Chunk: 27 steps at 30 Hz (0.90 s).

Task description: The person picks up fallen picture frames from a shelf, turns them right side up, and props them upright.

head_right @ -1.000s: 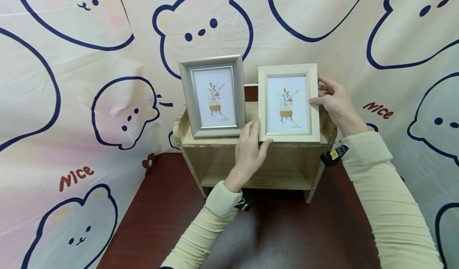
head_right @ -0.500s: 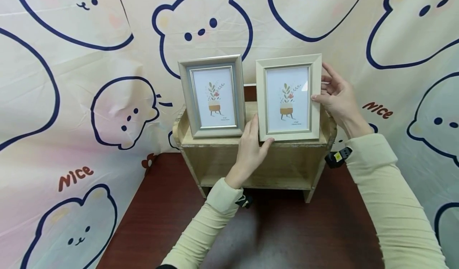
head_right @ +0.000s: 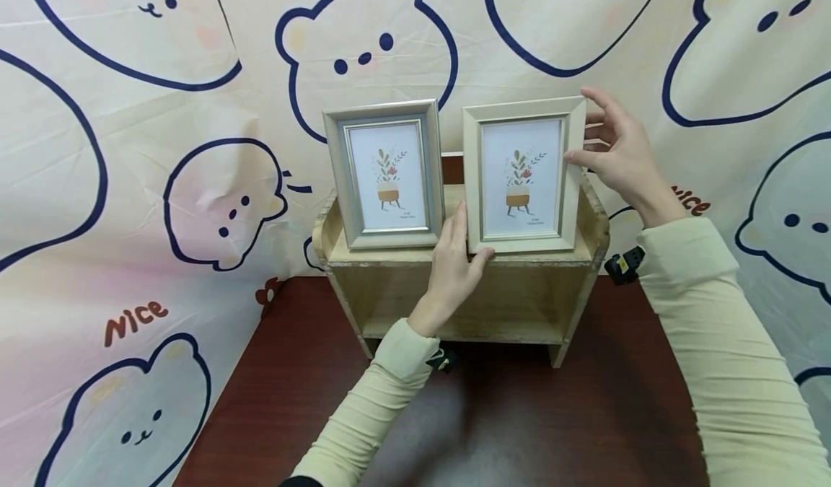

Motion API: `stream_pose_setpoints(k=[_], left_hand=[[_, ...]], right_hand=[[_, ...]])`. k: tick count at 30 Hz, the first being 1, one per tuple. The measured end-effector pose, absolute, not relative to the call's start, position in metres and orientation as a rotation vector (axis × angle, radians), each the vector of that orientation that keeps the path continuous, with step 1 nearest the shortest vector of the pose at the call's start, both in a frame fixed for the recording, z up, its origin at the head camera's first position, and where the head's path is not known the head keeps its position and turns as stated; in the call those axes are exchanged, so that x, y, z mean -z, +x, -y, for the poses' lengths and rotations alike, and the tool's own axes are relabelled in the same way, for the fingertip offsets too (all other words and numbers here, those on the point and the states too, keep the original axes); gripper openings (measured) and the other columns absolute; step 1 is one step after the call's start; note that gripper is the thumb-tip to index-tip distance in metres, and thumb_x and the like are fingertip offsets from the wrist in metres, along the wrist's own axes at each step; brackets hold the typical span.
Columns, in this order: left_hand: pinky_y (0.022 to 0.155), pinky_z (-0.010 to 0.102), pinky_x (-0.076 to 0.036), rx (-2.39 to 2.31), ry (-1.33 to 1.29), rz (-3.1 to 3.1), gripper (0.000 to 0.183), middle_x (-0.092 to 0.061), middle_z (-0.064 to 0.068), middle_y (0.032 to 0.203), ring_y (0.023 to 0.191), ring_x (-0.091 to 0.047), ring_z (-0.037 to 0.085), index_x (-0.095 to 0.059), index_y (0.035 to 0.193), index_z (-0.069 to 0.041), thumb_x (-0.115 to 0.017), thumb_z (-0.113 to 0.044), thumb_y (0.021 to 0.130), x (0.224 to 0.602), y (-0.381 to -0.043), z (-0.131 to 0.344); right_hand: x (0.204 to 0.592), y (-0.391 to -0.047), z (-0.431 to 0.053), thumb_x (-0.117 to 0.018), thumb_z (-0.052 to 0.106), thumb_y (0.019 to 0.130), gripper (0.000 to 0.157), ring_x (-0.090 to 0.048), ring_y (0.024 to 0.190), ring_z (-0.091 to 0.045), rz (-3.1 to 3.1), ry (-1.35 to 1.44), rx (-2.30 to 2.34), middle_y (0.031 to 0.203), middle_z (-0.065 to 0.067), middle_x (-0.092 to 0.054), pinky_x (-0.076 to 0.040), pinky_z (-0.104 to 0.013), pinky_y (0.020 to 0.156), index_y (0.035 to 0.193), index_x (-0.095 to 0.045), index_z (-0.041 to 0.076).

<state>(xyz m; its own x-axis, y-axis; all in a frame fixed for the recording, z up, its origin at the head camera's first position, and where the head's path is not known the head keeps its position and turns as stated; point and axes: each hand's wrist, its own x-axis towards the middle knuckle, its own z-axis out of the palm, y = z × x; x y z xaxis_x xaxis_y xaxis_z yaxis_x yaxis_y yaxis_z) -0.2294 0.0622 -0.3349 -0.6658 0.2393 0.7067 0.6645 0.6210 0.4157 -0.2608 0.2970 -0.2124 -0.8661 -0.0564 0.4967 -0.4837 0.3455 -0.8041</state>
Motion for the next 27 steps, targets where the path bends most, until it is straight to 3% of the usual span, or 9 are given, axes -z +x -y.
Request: stream_pose_setpoints(k=[3, 11, 17, 20, 22, 24, 27], left_hand=[[0.083, 0.026, -0.047, 0.908, -0.718, 2.196, 0.077, -0.050, 0.020, 0.112, 0.094, -0.055, 0.025, -0.025, 0.138, 0.010, -0.070, -0.010, 0.079, 0.337, -0.232, -0.062], [0.092, 0.025, -0.041, 0.922, -0.770, 2.115, 0.066, -0.047, 0.022, 0.121, 0.107, -0.051, 0.027, -0.028, 0.136, 0.011, -0.063, 0.000, 0.082, 0.342, -0.235, -0.062], [0.082, 0.020, -0.046, 0.960, -0.802, 2.074, 0.063, -0.046, 0.021, 0.123, 0.105, -0.053, 0.027, -0.032, 0.136, 0.010, -0.062, 0.007, 0.080, 0.344, -0.234, -0.061], [0.077, 0.018, -0.047, 0.972, -0.823, 2.051, 0.062, -0.045, 0.021, 0.124, 0.105, -0.053, 0.027, -0.034, 0.135, 0.010, -0.060, 0.011, 0.079, 0.344, -0.232, -0.060], [0.074, 0.017, -0.047, 0.970, -0.835, 2.033, 0.061, -0.045, 0.021, 0.124, 0.104, -0.053, 0.027, -0.035, 0.134, 0.010, -0.059, 0.013, 0.078, 0.345, -0.231, -0.059], [0.075, 0.018, -0.047, 0.969, -0.849, 2.015, 0.060, -0.045, 0.022, 0.124, 0.103, -0.053, 0.028, -0.035, 0.134, 0.010, -0.058, 0.012, 0.078, 0.345, -0.230, -0.059], [0.076, 0.020, -0.047, 0.972, -0.871, 2.003, 0.062, -0.043, 0.022, 0.125, 0.101, -0.053, 0.028, -0.034, 0.134, 0.010, -0.060, 0.007, 0.079, 0.346, -0.227, -0.058]], right_hand=[[0.211, -0.262, -0.296, -0.063, -0.014, 0.075, 0.077, -0.056, 0.089, -0.006, 2.228, 0.474, -1.509, 0.107, 0.005, -0.054, -0.043, -0.010, 0.074, 0.139, -0.037, 0.021], [0.208, -0.264, -0.293, -0.062, -0.010, 0.078, 0.074, -0.053, 0.094, -0.008, 2.271, 0.448, -1.411, 0.111, 0.004, -0.051, -0.043, -0.012, 0.075, 0.138, -0.036, 0.025], [0.209, -0.262, -0.287, -0.062, -0.005, 0.080, 0.070, -0.052, 0.092, -0.010, 2.263, 0.416, -1.373, 0.120, -0.004, -0.048, -0.042, -0.014, 0.077, 0.139, -0.036, 0.024], [0.208, -0.258, -0.281, -0.063, 0.006, 0.083, 0.069, -0.047, 0.106, -0.014, 2.304, 0.405, -1.325, 0.130, -0.008, -0.042, -0.041, -0.023, 0.090, 0.141, -0.031, 0.027], [0.207, -0.255, -0.276, -0.063, 0.015, 0.084, 0.070, -0.041, 0.118, -0.020, 2.348, 0.407, -1.276, 0.139, -0.008, -0.034, -0.036, -0.036, 0.098, 0.142, -0.027, 0.031], [0.206, -0.253, -0.271, -0.064, 0.021, 0.084, 0.073, -0.032, 0.128, -0.025, 2.390, 0.408, -1.218, 0.146, -0.005, -0.025, -0.030, -0.048, 0.101, 0.144, -0.024, 0.031], [0.206, -0.252, -0.264, -0.067, 0.024, 0.080, 0.080, -0.020, 0.134, -0.032, 2.405, 0.438, -1.152, 0.150, -0.001, -0.017, -0.023, -0.057, 0.101, 0.145, -0.022, 0.028]])
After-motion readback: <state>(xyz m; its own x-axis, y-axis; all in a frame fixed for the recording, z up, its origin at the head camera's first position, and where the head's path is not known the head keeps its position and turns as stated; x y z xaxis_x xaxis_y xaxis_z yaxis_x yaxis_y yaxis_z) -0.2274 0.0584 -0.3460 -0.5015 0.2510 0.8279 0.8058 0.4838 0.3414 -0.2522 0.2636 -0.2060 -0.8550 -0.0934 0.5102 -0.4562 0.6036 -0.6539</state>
